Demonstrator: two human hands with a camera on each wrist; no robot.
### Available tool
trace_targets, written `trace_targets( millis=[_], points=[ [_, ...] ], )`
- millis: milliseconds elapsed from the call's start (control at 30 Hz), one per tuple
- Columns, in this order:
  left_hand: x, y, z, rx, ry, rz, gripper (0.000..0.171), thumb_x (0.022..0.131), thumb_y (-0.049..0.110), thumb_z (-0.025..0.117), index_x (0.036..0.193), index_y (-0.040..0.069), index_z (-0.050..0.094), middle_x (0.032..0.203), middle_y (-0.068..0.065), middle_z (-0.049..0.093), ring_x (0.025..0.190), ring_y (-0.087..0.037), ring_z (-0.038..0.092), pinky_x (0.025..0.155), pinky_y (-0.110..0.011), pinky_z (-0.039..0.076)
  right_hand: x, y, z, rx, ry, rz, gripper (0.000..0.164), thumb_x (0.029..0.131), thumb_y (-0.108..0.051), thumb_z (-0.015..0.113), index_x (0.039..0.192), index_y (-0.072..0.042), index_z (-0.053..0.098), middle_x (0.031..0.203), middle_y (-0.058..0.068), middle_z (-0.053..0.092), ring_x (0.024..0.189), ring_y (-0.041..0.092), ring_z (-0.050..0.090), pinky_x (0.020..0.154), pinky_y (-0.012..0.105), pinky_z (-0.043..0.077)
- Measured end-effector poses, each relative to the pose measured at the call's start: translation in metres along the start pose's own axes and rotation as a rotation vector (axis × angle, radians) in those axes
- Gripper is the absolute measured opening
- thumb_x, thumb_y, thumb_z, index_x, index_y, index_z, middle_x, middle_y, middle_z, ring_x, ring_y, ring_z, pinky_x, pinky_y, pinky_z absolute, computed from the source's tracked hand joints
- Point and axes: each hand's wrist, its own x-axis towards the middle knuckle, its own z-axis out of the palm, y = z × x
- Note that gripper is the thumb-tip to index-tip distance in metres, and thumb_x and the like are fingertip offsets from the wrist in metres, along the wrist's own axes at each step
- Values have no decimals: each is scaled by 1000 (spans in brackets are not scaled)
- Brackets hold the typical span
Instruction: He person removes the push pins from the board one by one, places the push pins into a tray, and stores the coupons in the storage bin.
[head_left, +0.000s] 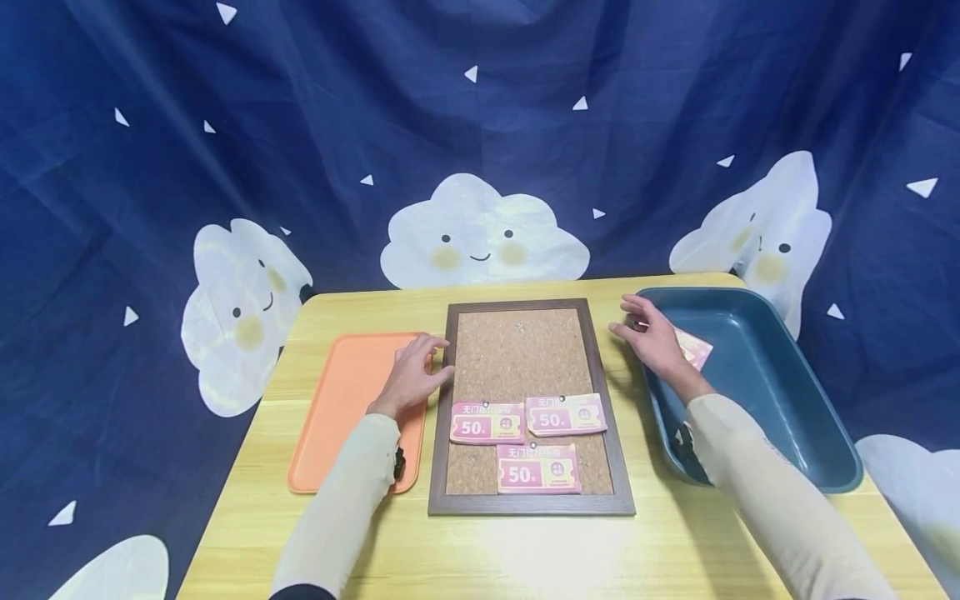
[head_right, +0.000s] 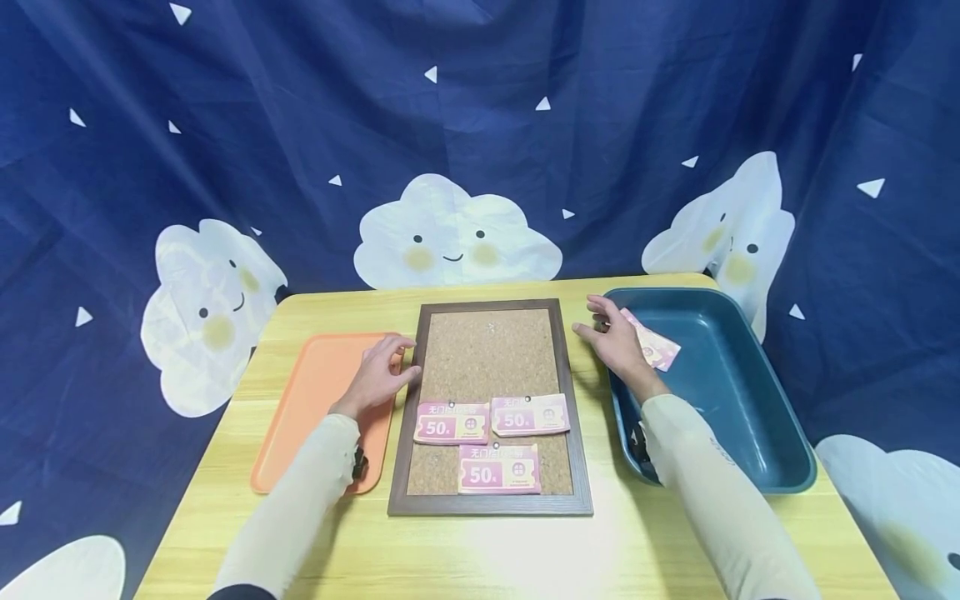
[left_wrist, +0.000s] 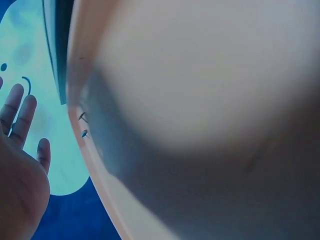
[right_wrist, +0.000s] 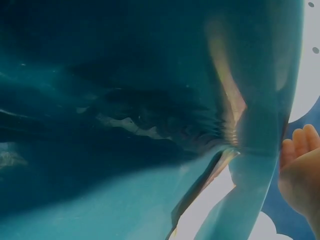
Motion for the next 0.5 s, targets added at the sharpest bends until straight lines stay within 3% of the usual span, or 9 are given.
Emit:
trace_targets(
  millis=[500],
  points=[
    [-7,7,0,-29,-7,20,49,85,35,70,128,15,56,125,-3,58,109,-26,56,103,-51,28,-2,-21,-2,-22,-145,31,70,91,-29,66,149,-13,32,149,18,42,137,40,39,106,56,37]
  ],
)
